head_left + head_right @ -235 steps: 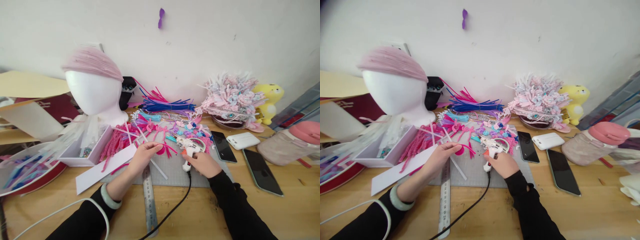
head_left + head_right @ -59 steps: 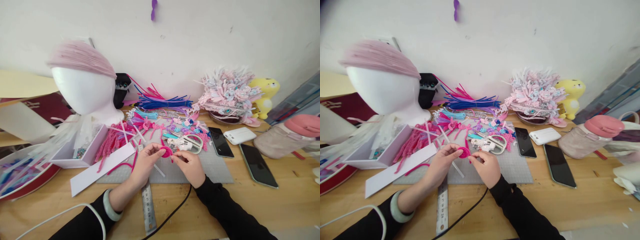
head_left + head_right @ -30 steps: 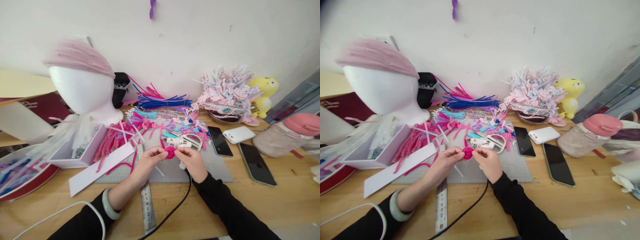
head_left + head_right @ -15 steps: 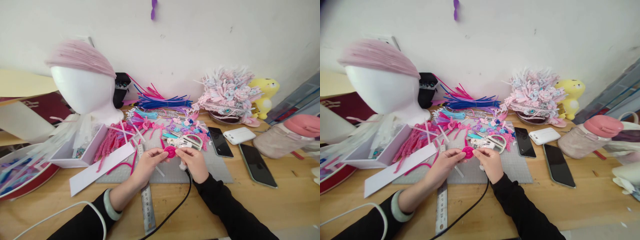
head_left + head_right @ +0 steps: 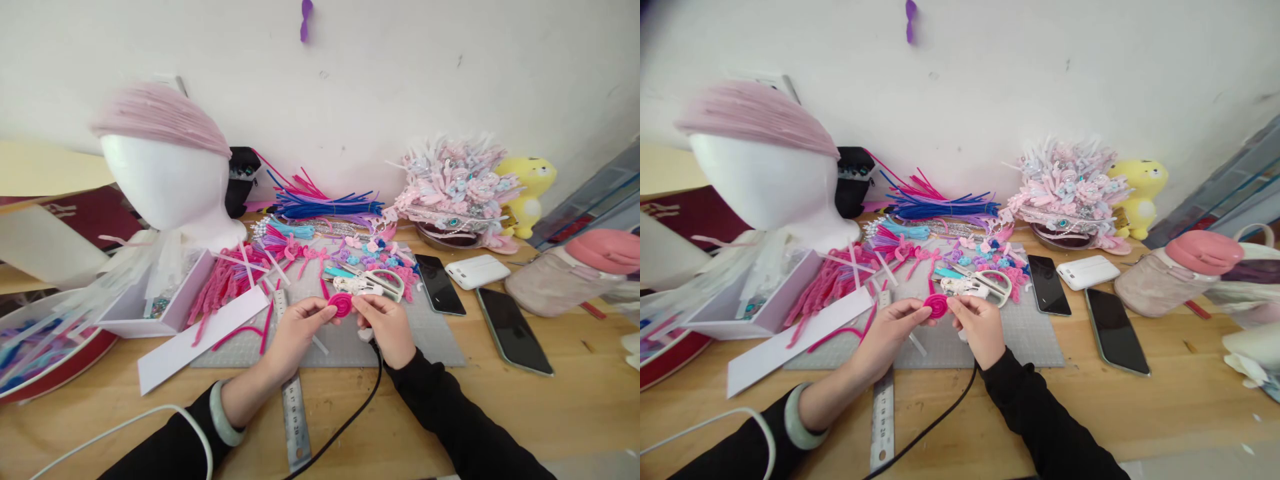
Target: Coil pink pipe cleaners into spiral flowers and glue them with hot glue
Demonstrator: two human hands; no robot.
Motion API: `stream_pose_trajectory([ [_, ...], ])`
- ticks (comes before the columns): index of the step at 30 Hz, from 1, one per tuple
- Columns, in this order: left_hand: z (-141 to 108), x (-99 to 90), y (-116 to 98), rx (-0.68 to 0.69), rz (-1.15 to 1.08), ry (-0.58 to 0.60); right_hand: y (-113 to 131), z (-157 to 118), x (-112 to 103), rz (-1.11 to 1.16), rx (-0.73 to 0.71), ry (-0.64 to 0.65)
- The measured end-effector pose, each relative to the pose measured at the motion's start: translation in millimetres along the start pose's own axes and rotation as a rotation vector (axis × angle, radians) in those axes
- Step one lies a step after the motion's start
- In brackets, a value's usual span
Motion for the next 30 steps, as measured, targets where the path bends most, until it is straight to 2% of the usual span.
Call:
stream_pose_trajectory([
  [11,-0.6,1.7,0.9,0.009,-0.031,0.004,-4.4,-0.9,3.0,0.058,0.053,0.042],
  [21,1.8,4.0,4.5,-0.033,-0.101,0.123,-3.4,0.0,2.7,-0.034,0.008,0.085],
  [25,2.8,1.9,7.6,-0.039,-0.109,0.082,-4.2,-0.4,4.1,-0.049,-0.010,0.117],
  [30,4.2,-1.1,7.8,-0.008,-0.129,0.001,-4.9,-0.7,4.1,-0.045,0.005,0.093],
])
Point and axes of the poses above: each hand's wrist, its own z-axis towards the middle knuckle, its own x-axis out of the palm, y = z × x, the point moved 2 cm from there along z, towards the middle knuckle, and after that the axes turned 7 degrees about z, right-handed, at the moved point
